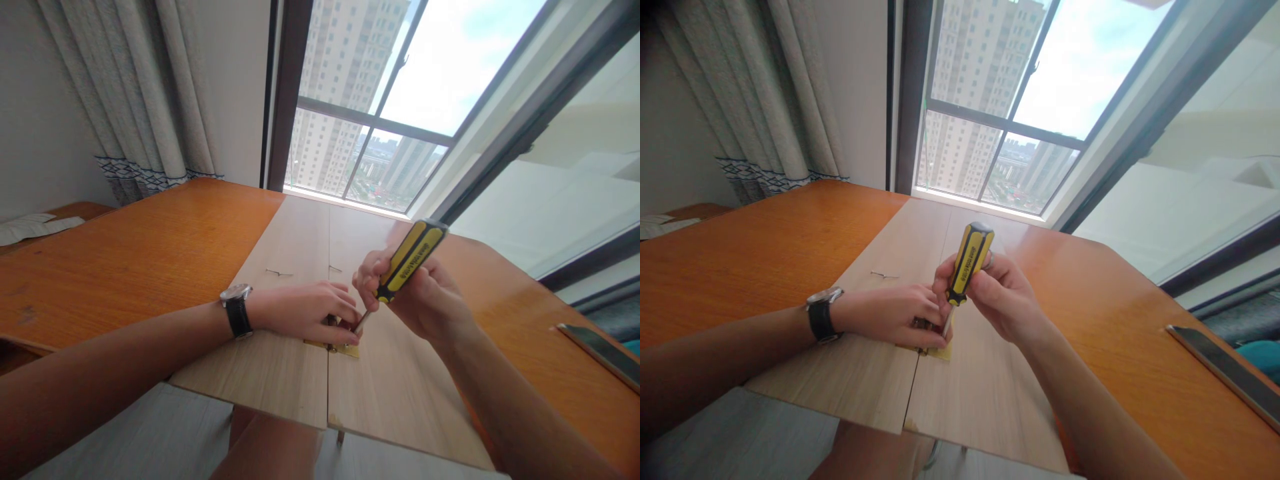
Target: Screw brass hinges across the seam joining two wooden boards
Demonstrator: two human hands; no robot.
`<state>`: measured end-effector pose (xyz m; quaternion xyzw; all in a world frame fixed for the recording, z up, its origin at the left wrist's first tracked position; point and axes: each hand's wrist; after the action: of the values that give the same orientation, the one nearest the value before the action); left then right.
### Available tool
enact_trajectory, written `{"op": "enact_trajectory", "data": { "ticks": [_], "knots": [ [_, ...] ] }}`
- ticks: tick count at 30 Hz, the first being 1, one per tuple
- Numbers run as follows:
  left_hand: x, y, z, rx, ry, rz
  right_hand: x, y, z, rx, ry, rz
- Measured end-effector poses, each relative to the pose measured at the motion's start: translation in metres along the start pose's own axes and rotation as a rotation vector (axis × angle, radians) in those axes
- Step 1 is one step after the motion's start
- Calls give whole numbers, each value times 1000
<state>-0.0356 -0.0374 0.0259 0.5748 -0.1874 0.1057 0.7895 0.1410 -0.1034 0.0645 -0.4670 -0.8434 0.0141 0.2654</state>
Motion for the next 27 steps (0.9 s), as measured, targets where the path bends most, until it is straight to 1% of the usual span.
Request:
{"op": "enact_trajectory", "data": {
  "ticks": [5,7,9,12,15,22,27],
  "knots": [
    [-1,1,2,-50,49,-23,3,-1,1,18,34,49],
    [-1,2,2,-51,55,-30,4,-1,2,7,32,83],
    [-1,3,1,-42,48,-35,3,0,2,-11,34,91],
    [-1,3,-1,-36,29,-29,2,0,3,-22,36,57],
    [-1,2,-2,-50,41,-14,1,-2,1,1,12,18],
    [-1,2,-2,-52,49,-37,2,-2,-2,63,-11,18],
    [-1,1,-2,-42,31,-27,1,0,1,13,17,7]
  ]
}}
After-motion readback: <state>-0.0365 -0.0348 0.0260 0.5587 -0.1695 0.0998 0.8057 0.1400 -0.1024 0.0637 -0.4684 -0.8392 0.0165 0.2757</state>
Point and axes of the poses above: each hand's wrist, its own x-axis towards the middle knuckle, its own y-axis out of the back of the hand, z = x × y, and after that the axes turned 12 degrees about x, right-handed
